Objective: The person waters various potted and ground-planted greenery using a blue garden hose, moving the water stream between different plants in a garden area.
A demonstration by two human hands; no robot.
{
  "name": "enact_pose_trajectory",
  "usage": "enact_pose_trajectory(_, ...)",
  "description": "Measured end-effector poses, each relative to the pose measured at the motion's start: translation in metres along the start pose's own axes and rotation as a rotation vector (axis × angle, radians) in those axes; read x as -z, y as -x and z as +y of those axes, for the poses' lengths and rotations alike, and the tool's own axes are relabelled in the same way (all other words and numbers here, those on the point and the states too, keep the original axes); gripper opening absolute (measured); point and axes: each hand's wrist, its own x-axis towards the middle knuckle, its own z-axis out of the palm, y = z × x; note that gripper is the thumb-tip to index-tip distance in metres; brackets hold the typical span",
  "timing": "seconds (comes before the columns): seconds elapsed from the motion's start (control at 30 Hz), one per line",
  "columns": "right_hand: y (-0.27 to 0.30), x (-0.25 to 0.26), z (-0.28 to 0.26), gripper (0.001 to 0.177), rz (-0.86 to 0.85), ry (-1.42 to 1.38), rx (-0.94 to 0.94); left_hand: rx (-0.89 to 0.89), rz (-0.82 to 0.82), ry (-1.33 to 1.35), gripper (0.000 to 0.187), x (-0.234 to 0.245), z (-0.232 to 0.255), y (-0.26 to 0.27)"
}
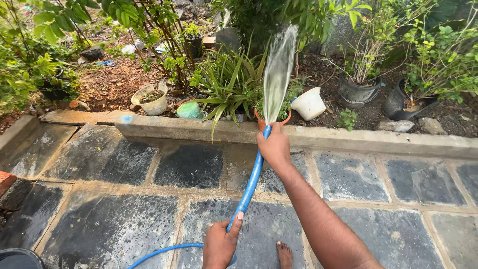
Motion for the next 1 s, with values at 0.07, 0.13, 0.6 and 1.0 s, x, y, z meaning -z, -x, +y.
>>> enact_pose_trajectory(0.07,0.004,0.000,0.000,0.045,-0.031,-0.009,-0.054,0.025,-0.008,-0.010,0.078,0.002,-0.002,0.001)
enact_pose_trajectory(0.13,0.011,0.003,-0.005,0.043,-0.031,-0.027,-0.070,0.037,-0.026,-0.002,0.080,0.004,-0.005,0.004)
enact_pose_trajectory(0.6,0.033,0.017,-0.041,0.039,0.047,-0.031,0.075,-0.108,0.025,0.124,0.077,0.003,-0.035,0.011)
enact_pose_trajectory(1.0,0.047,0.009,-0.089,0.045,-0.025,-0.049,0.153,-0.182,0.132,0.193,0.073,-0.014,-0.085,-0.008)
